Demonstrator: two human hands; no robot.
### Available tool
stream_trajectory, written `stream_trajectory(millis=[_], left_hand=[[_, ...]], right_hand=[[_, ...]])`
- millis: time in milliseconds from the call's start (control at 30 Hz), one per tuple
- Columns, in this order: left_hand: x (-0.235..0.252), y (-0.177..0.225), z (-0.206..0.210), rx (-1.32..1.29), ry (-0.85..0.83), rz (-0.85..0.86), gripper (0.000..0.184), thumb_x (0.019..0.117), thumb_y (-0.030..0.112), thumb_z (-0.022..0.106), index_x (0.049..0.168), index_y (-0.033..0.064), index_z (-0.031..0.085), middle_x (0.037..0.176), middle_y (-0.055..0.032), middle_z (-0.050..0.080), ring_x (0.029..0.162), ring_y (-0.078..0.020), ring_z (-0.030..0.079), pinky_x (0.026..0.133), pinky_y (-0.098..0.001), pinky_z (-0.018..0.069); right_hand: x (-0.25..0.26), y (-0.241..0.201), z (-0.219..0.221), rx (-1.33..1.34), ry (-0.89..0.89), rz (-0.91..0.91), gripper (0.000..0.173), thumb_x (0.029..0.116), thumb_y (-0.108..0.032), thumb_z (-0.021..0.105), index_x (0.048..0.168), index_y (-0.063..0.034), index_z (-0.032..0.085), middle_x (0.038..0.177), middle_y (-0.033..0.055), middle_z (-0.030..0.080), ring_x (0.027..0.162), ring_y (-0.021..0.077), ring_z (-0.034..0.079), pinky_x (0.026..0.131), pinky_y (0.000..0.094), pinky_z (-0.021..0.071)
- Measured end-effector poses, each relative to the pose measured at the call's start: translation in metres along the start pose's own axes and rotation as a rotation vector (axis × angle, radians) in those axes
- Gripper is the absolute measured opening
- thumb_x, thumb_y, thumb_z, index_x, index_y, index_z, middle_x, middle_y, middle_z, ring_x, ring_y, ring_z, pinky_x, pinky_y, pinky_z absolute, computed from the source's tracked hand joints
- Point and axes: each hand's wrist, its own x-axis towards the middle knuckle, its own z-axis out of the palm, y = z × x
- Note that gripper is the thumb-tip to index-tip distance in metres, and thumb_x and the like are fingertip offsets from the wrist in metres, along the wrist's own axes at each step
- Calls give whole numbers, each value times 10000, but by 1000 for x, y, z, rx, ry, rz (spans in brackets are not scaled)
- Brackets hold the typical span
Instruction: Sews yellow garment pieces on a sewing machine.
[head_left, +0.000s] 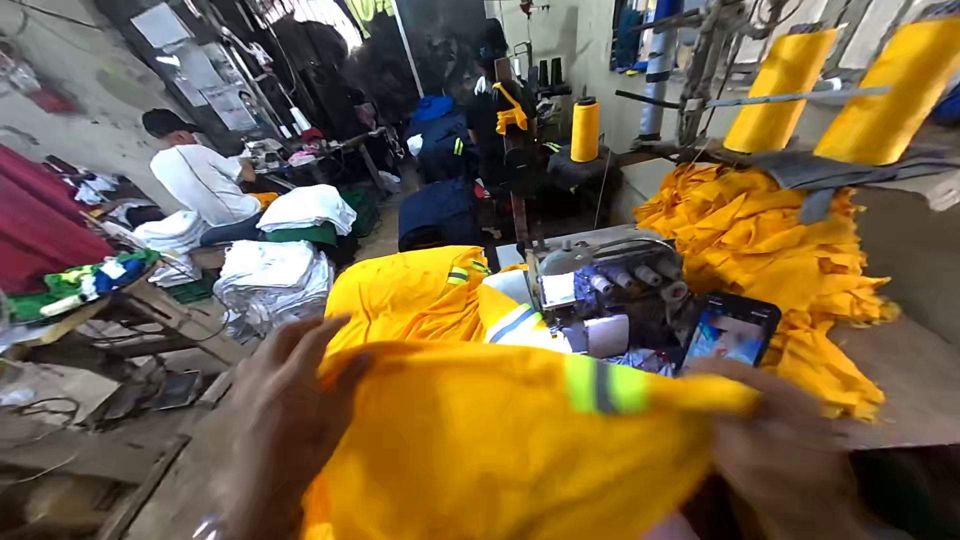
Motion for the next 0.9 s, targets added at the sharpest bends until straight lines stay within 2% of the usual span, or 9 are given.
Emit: stream_trajectory(millis=[100, 167, 200, 300, 400, 467, 633, 767, 900], left_hand=[[22, 40, 59, -309, -160, 135, 696, 835, 379, 826, 1434, 120, 585, 1554, -124, 474, 1416, -367, 458, 1112, -728, 322], [6, 66, 99, -584, -177, 219, 237, 946, 198, 679, 1171, 130, 710, 1161, -10, 716, 1103, -142, 675, 1037, -511, 506], [-3, 69, 107, -683, -157, 239, 156, 992, 158, 582, 1064, 119, 715, 962, 7, 716, 887, -74, 679, 849, -346, 579], [-18, 65, 93, -722, -113, 345, 293, 1069, 361, 523, 973, 111, 640, 775, -6, 597, 670, -47, 582, 615, -195, 515], [-8, 69, 87, -557, -138, 442, 389, 973, 525, 637, 930, 139, 625, 704, -2, 553, 598, -102, 539, 531, -251, 447], [11, 69, 122, -428, -104, 399, 326, 959, 466, 670, 878, 151, 691, 696, 11, 645, 604, -115, 625, 527, -311, 515], [44, 56, 228, -317, -205, 213, 324, 1040, 334, 548, 909, 125, 758, 849, -6, 709, 854, -173, 691, 793, -439, 561], [47, 58, 239, -291, -235, 235, 455, 1053, 408, 464, 751, 125, 652, 668, -5, 613, 671, -171, 636, 649, -414, 493], [61, 50, 213, -385, -604, 285, 313, 914, 370, 714, 1060, 93, 706, 963, -39, 722, 923, -205, 688, 828, -493, 534]], right_hand=[[9, -10, 81, 75, -45, 82, 172, 979, -244, 661, 909, -92, 704, 764, -43, 680, 712, -9, 655, 661, 206, 584], [-1, -16, 102, 109, -96, 181, 171, 918, -230, 733, 994, -79, 715, 782, -24, 707, 711, 14, 673, 666, 220, 591], [-13, -16, 104, 135, -134, 213, 243, 900, -257, 755, 1047, -67, 719, 780, -5, 704, 692, 35, 659, 648, 236, 576], [-57, -17, 94, 168, -283, 168, 401, 947, -393, 712, 861, -2, 690, 677, 77, 650, 589, 101, 612, 542, 271, 523], [-76, -21, 77, 237, -367, 172, 426, 1008, -319, 661, 791, 47, 662, 669, 143, 634, 607, 159, 619, 573, 309, 521], [-76, 4, 84, 214, -271, 257, 442, 983, -368, 685, 788, 28, 665, 697, 106, 638, 631, 121, 613, 587, 278, 524], [-81, 100, 127, 245, -76, 549, 323, 946, -398, 720, 929, -76, 741, 806, -14, 713, 729, 46, 673, 684, 265, 588], [-88, 115, 126, 224, -25, 421, 317, 1008, -343, 646, 895, -65, 745, 783, -13, 703, 726, 13, 648, 682, 206, 559], [-92, 131, 131, 227, 23, 334, 329, 1001, -337, 666, 847, -58, 745, 898, 27, 715, 865, 67, 671, 786, 229, 578]])
